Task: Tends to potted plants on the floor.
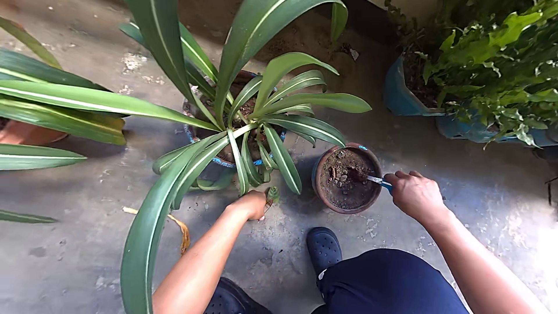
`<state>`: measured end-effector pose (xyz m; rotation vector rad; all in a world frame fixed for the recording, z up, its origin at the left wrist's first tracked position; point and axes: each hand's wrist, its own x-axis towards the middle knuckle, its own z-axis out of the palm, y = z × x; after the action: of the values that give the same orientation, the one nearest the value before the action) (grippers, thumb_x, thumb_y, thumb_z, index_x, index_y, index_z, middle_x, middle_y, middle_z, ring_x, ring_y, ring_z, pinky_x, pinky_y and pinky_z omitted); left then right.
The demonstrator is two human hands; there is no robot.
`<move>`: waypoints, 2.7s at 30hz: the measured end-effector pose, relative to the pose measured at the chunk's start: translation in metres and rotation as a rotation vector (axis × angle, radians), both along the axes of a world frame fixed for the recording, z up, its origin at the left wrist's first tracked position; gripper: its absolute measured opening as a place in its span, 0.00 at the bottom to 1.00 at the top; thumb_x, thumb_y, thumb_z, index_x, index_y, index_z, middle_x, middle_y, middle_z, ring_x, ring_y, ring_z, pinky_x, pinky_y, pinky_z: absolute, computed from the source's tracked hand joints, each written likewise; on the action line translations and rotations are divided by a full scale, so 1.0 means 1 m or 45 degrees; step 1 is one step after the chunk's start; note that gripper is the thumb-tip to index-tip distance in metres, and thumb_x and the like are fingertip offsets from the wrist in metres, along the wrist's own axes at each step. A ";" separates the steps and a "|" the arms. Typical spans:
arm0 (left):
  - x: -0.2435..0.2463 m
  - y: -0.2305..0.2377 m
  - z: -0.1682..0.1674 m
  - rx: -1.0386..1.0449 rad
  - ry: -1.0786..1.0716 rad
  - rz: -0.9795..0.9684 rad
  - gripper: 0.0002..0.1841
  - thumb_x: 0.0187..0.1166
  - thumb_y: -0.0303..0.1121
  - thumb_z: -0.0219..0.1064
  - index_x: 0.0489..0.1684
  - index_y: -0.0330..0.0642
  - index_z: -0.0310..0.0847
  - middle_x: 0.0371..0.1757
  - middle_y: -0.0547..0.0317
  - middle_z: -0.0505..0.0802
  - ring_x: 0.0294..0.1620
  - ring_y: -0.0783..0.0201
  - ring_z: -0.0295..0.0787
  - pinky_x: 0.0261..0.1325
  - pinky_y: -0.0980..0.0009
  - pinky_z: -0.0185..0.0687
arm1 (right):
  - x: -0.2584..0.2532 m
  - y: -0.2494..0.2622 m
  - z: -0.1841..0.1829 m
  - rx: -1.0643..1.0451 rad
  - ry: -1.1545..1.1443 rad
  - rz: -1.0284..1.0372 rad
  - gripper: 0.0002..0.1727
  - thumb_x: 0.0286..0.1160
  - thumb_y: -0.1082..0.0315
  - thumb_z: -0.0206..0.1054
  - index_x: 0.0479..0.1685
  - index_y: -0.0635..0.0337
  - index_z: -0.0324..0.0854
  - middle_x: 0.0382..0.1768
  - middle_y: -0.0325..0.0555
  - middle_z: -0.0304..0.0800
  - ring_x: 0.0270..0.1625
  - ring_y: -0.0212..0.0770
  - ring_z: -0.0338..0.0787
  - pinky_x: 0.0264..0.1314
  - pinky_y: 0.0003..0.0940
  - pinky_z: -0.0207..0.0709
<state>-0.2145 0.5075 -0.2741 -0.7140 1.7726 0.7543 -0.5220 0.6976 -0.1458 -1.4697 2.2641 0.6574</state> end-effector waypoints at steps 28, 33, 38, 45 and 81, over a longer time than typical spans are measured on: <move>-0.033 0.031 0.034 0.519 0.902 0.764 0.20 0.87 0.43 0.67 0.70 0.42 0.85 0.47 0.54 0.95 0.44 0.68 0.91 0.59 0.68 0.85 | 0.083 -0.008 -0.023 -0.294 -0.378 0.439 0.15 0.72 0.74 0.66 0.55 0.57 0.89 0.42 0.56 0.94 0.46 0.64 0.94 0.43 0.59 0.85; -0.041 0.036 0.045 0.227 0.741 0.434 0.21 0.89 0.50 0.61 0.57 0.41 0.88 0.41 0.51 0.93 0.45 0.56 0.89 0.62 0.53 0.80 | 0.080 0.000 -0.035 -0.412 -0.397 0.496 0.17 0.76 0.73 0.64 0.61 0.54 0.89 0.41 0.53 0.94 0.44 0.61 0.93 0.43 0.54 0.86; -0.039 0.028 0.047 0.072 0.720 0.371 0.22 0.91 0.51 0.56 0.55 0.43 0.88 0.44 0.49 0.94 0.54 0.51 0.90 0.68 0.46 0.77 | 0.070 0.008 -0.028 -0.363 -0.530 0.543 0.36 0.78 0.81 0.55 0.87 0.40 0.72 0.74 0.47 0.87 0.69 0.62 0.89 0.62 0.62 0.82; -0.042 0.033 0.057 0.206 0.869 0.403 0.20 0.92 0.46 0.57 0.53 0.39 0.89 0.37 0.51 0.94 0.43 0.56 0.90 0.61 0.52 0.81 | 0.052 0.014 -0.034 -1.052 -0.756 0.246 0.18 0.86 0.58 0.64 0.62 0.59 0.89 0.65 0.54 0.90 0.66 0.47 0.90 0.69 0.44 0.83; -0.086 0.091 -0.001 0.011 1.094 1.262 0.51 0.80 0.58 0.69 0.99 0.58 0.36 0.86 0.38 0.73 0.82 0.46 0.76 0.84 0.50 0.69 | -0.007 -0.080 -0.079 -0.878 -0.421 0.160 0.17 0.82 0.60 0.64 0.31 0.65 0.86 0.26 0.57 0.90 0.31 0.60 0.92 0.32 0.61 0.81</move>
<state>-0.3007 0.5981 -0.2755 -1.4352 2.0919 1.9492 -0.5289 0.6175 -0.2246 -1.8516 2.2347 -0.3731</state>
